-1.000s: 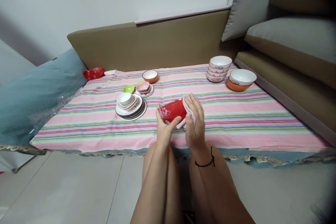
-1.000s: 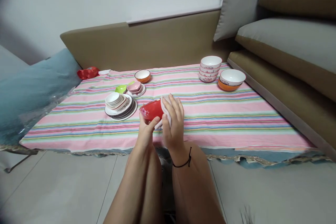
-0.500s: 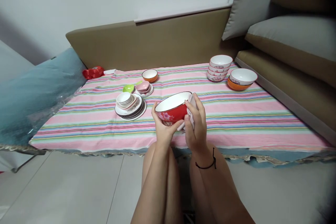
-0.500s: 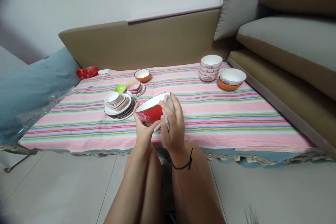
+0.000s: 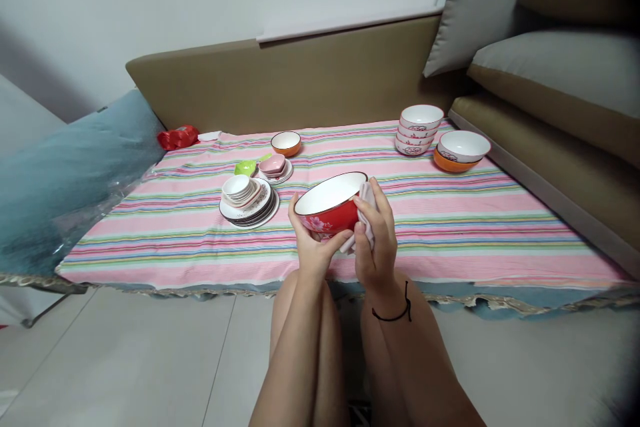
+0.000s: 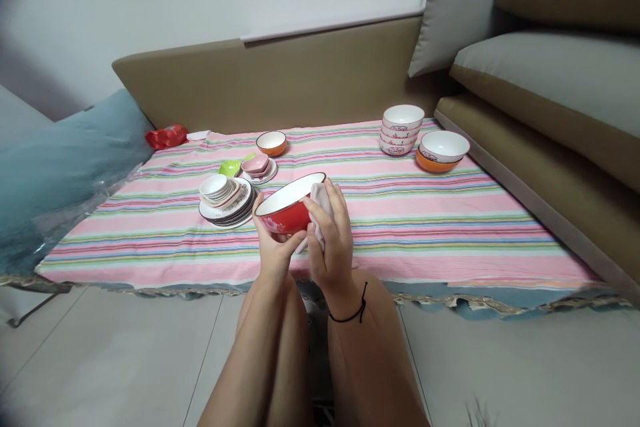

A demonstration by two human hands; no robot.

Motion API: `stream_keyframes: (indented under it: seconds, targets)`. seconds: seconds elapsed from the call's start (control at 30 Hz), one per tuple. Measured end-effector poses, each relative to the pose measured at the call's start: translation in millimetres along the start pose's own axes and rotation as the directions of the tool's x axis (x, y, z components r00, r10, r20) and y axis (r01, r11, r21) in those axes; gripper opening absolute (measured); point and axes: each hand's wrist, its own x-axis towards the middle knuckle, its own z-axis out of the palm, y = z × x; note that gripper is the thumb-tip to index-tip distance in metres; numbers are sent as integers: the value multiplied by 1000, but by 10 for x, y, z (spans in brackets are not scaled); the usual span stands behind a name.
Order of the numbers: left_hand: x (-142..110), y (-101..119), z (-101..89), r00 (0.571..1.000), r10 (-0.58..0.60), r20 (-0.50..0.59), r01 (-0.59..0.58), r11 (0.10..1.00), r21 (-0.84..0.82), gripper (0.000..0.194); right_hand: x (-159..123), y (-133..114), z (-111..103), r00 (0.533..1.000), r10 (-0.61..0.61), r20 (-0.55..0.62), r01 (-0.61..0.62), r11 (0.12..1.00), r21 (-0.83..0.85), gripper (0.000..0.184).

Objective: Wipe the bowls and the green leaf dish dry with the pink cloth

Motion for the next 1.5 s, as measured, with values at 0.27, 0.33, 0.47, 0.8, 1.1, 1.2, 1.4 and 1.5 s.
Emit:
stream_keyframes:
  seconds: [0.27, 0.33, 0.47, 0.8, 1.1, 1.2, 1.4, 1.5]
  targets:
    - [-21, 10, 15, 997, 25, -72, -22, 999, 39, 111, 6, 5, -14, 1000, -27, 13, 26, 1000, 11, 39]
    - [-26, 19, 22, 996, 33, -85, -30, 999, 40, 111, 13, -1, -27, 999, -36, 25, 36, 999, 21, 37]
    - [-32, 47, 34, 996, 52, -76, -51, 998, 21, 111, 24, -14, -51, 998, -57, 28, 55, 997, 57, 36]
    - [-28, 58, 21, 991, 109, -74, -104, 992, 68, 118, 29, -27, -71, 996, -86, 7, 85, 995, 50, 40]
    - [1, -28, -64, 976, 217, -36, -210, 968, 136, 120, 38, -8, -79, 982, -190, 10, 190, 981, 37, 36]
    - [7, -55, -82, 975, 222, -25, -216, 965, 152, 120, 37, -5, -75, 981, -192, -1, 192, 981, 36, 35]
    - [2, -55, -81, 977, 212, -24, -207, 969, 134, 121, 26, -9, -83, 981, -192, 7, 192, 981, 39, 38]
    - [3, -34, -68, 977, 209, -33, -203, 970, 133, 121, 24, -10, -83, 983, -184, 8, 183, 982, 47, 40]
